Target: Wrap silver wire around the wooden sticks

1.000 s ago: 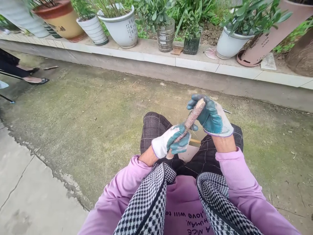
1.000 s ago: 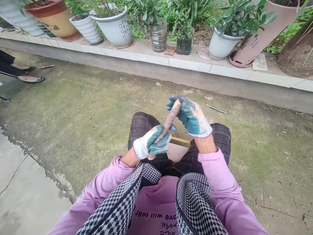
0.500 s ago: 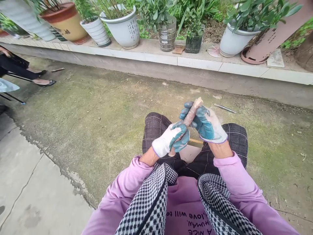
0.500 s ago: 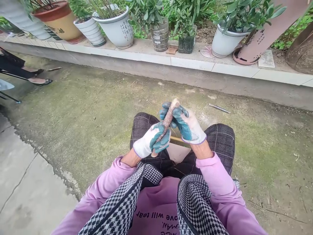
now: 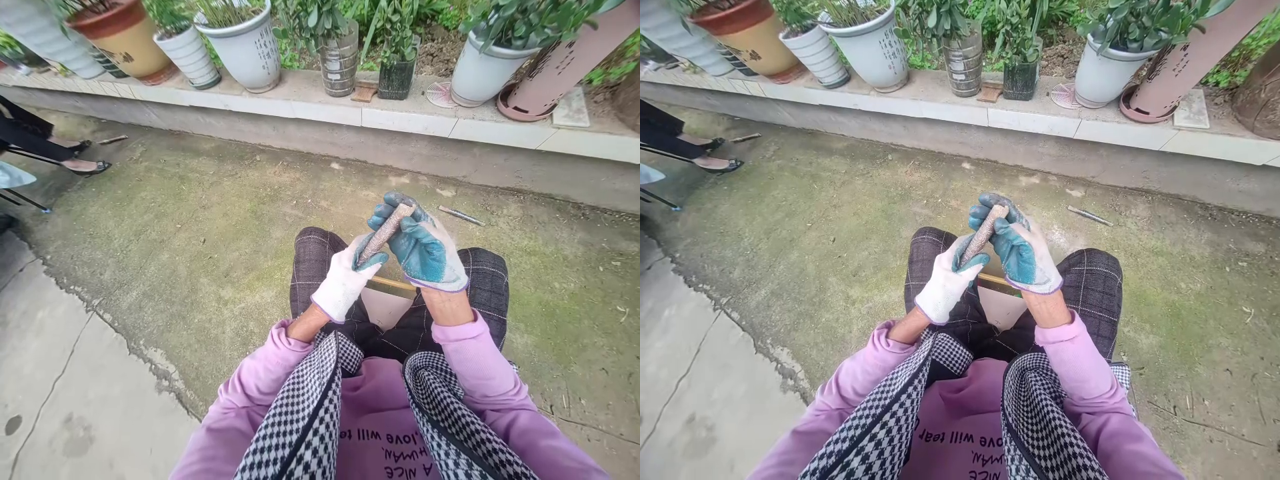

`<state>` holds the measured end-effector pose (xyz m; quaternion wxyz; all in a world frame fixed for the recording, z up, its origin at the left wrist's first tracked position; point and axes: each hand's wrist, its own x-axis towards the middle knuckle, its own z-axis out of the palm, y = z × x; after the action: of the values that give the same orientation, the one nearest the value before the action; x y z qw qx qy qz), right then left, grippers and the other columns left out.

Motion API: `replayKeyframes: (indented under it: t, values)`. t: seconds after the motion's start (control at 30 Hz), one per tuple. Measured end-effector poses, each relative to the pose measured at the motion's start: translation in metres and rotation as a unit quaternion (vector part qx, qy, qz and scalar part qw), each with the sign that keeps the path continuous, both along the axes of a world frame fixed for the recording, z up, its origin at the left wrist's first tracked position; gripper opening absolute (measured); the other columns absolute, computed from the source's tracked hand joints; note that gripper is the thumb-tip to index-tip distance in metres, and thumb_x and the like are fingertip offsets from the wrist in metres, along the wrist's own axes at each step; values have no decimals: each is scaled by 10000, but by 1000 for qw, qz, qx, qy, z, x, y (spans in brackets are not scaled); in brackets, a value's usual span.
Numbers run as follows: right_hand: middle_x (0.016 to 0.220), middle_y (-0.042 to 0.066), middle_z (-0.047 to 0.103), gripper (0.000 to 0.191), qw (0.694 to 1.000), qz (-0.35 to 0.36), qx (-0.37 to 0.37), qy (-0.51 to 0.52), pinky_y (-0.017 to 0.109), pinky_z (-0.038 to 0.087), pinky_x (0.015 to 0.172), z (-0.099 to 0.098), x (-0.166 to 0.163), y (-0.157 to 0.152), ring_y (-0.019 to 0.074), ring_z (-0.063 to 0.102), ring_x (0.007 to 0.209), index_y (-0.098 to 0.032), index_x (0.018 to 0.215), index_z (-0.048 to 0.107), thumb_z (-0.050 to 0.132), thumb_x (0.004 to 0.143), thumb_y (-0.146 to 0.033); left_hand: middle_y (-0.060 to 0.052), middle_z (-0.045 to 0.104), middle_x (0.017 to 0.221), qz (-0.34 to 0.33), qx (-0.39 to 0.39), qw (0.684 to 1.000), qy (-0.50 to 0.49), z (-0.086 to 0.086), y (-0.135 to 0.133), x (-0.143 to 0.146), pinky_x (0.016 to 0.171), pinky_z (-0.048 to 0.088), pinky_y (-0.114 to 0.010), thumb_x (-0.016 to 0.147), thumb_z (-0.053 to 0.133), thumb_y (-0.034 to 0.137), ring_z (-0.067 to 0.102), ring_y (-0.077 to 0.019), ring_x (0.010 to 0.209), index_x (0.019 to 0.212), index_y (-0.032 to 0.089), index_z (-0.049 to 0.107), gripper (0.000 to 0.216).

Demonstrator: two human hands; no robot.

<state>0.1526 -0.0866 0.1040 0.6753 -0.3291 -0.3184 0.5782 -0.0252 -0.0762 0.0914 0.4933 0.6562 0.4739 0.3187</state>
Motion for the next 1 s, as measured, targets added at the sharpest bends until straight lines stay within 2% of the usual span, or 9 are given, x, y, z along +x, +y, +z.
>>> replayKeyframes:
  t: [0.1, 0.17, 0.23, 0.3, 0.43, 0.6, 0.7, 0.87, 1.0]
  values:
    - [1255, 78, 949, 573, 1000, -10, -7, -24, 624, 700, 1265, 1, 3, -2, 377, 889, 1319, -327, 1313, 902, 1108, 849, -591, -72, 926, 1187, 11, -31, 999, -38, 2, -1, 1, 1004, 730, -365, 933, 946, 303, 872, -267, 1090, 1398, 187, 848, 489]
    - [1271, 87, 945, 613, 999, -7, -13, -43, 615, 738, 1194, 1, 7, -1, 382, 887, 1320, -326, 1330, 887, 1099, 849, -642, -40, 884, 1011, -2, -104, 991, -87, 6, -3, 3, 798, 690, -306, 913, 948, 372, 816, -207, 861, 1379, 181, 831, 517]
    - [1247, 85, 938, 621, 998, -1, -20, -57, 575, 784, 1073, 2, 12, 1, 377, 896, 1282, -323, 1300, 874, 1061, 873, -734, 19, 778, 806, -42, -202, 969, -133, 12, -5, 4, 573, 555, -256, 904, 927, 470, 649, -134, 594, 1343, 167, 802, 548]
    - [1168, 75, 927, 640, 998, -5, -26, -63, 512, 804, 941, 3, 13, 3, 365, 910, 1215, -317, 1235, 858, 1033, 873, -814, 68, 686, 699, -76, -270, 946, -164, 19, -8, 4, 459, 433, -235, 875, 906, 518, 490, -89, 458, 1289, 166, 765, 562]
    - [1038, 63, 896, 683, 998, -11, -39, -51, 445, 797, 805, 5, 4, 0, 357, 920, 1136, -307, 1123, 801, 1069, 811, -852, 98, 645, 668, -60, -287, 940, -176, 24, -13, 3, 428, 400, -204, 809, 933, 495, 461, -67, 437, 1181, 202, 696, 530]
    - [1009, 75, 899, 645, 996, 59, -45, -39, 475, 807, 855, 7, -6, -7, 352, 922, 1088, -287, 1029, 780, 1093, 815, -809, 80, 627, 632, -75, -308, 927, -200, 19, -17, 1, 382, 376, -212, 812, 930, 619, 416, -60, 401, 958, 243, 595, 524]
    - [1033, 103, 908, 667, 993, 81, -42, -68, 473, 800, 868, 0, -1, -6, 353, 923, 1081, -268, 1050, 830, 1005, 880, -888, 78, 626, 641, -79, -309, 927, -198, 19, -17, 2, 393, 382, -221, 837, 926, 634, 412, -62, 409, 971, 238, 611, 523]
    - [1221, 101, 928, 720, 993, -61, -18, -99, 508, 786, 959, -14, 10, 1, 353, 907, 1203, -314, 1210, 884, 916, 910, -968, 99, 607, 696, -9, -235, 958, -164, 17, -11, 5, 461, 388, -216, 816, 955, 490, 457, -66, 494, 1232, 192, 750, 551]
    - [1067, 55, 924, 564, 985, -122, -17, -122, 486, 791, 879, -15, 15, 1, 297, 902, 956, -321, 1127, 903, 1037, 884, -811, 98, 619, 713, -3, -222, 960, -168, 14, -7, 0, 474, 391, -222, 812, 938, 468, 471, -71, 509, 1290, 186, 763, 582]
